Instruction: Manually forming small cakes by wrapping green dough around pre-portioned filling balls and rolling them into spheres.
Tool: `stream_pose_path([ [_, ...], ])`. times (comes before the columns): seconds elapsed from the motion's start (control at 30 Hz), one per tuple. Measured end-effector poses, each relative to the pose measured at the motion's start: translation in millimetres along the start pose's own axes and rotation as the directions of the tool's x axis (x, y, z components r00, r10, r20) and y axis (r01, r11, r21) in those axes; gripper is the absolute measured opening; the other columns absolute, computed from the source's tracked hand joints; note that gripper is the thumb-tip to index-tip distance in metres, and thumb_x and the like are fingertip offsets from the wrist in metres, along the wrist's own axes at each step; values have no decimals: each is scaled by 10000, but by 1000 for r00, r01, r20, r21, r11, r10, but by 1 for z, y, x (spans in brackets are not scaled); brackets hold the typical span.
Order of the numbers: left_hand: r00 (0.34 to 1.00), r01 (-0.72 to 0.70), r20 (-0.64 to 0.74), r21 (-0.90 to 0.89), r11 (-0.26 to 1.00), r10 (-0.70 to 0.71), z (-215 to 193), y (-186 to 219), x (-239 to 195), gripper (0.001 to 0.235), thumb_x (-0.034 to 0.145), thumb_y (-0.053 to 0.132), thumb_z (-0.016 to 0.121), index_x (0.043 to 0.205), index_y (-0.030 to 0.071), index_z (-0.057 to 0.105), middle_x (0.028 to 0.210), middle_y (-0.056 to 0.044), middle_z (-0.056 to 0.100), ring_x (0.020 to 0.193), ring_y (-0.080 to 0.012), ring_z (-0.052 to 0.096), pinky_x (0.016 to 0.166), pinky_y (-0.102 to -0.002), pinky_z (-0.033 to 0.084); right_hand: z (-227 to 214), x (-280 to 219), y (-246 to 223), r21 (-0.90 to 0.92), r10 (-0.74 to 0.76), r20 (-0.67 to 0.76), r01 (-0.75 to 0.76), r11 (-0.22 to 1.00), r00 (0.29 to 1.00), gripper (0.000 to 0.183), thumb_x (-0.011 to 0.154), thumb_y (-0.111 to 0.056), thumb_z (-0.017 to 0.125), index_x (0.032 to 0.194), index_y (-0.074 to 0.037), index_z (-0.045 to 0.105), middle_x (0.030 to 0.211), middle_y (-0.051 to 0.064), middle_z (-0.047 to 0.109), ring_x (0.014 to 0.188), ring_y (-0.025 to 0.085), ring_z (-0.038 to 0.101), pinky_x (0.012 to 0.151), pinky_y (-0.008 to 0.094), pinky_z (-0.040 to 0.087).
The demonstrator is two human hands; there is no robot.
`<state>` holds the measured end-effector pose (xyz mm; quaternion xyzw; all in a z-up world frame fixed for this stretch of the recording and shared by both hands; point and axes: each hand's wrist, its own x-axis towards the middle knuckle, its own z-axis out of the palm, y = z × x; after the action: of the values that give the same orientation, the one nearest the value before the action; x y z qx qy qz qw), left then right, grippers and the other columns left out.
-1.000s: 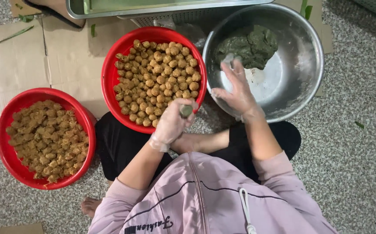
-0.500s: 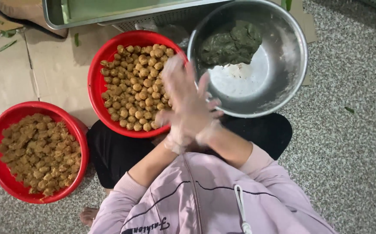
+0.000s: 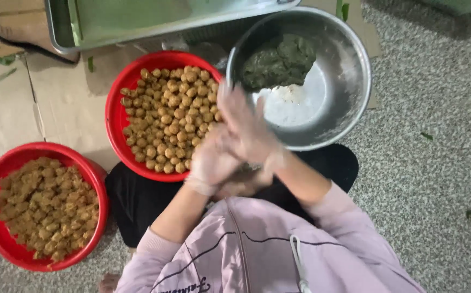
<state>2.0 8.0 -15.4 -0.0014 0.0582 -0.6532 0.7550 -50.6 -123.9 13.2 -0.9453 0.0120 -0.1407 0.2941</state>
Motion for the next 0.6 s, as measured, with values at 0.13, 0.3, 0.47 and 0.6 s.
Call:
stream_pose_path([
  [0.13, 950, -229, 233, 70, 971, 207, -79, 17, 29, 603, 1112, 504, 337, 1580, 124, 323, 1570, -162, 389, 1383, -338, 438, 1149, -502, 403, -3, -11, -56, -136, -371, -152, 352, 926, 916, 541, 924, -272, 631, 1393, -17, 548, 1340, 230, 528, 1288, 478, 484, 1148, 724, 320],
  [0.3, 980, -154, -108, 115, 981, 166, -27, -3, 1, 460, 1020, 376, 523, 1363, 74, 573, 1369, -149, 611, 1236, -287, 587, 1106, -434, 450, 5, 2, -4, -14, -59, -294, 57, 998, 954, 1127, 765, -481, 853, 1669, -229, 229, 1411, 31, 655, 1078, 341, 626, 941, 503, 491],
  [0.47, 925, -308, 43, 666, 679, 377, -5, 0, 4, 847, 965, 651, 414, 1612, 126, 264, 1646, -204, 329, 1484, -397, 394, 1191, -525, 401, 51, -34, -33, -329, -407, -59, 367, 870, 911, 948, 835, -913, 443, 1596, -357, 345, 1710, 66, 199, 1569, 425, 113, 1095, 882, 121],
  [0.6, 859, -218, 332, 926, -308, 390, -89, -9, 1, 518, 910, 14, 644, 1413, 26, 525, 1381, -120, 595, 1208, -230, 600, 1016, -326, 524, 9, -2, 12, -269, 386, 65, -356, 895, 920, 1375, 608, -710, 858, 1666, -262, 102, 1713, 62, 220, 1585, 403, 114, 1140, 833, -24],
])
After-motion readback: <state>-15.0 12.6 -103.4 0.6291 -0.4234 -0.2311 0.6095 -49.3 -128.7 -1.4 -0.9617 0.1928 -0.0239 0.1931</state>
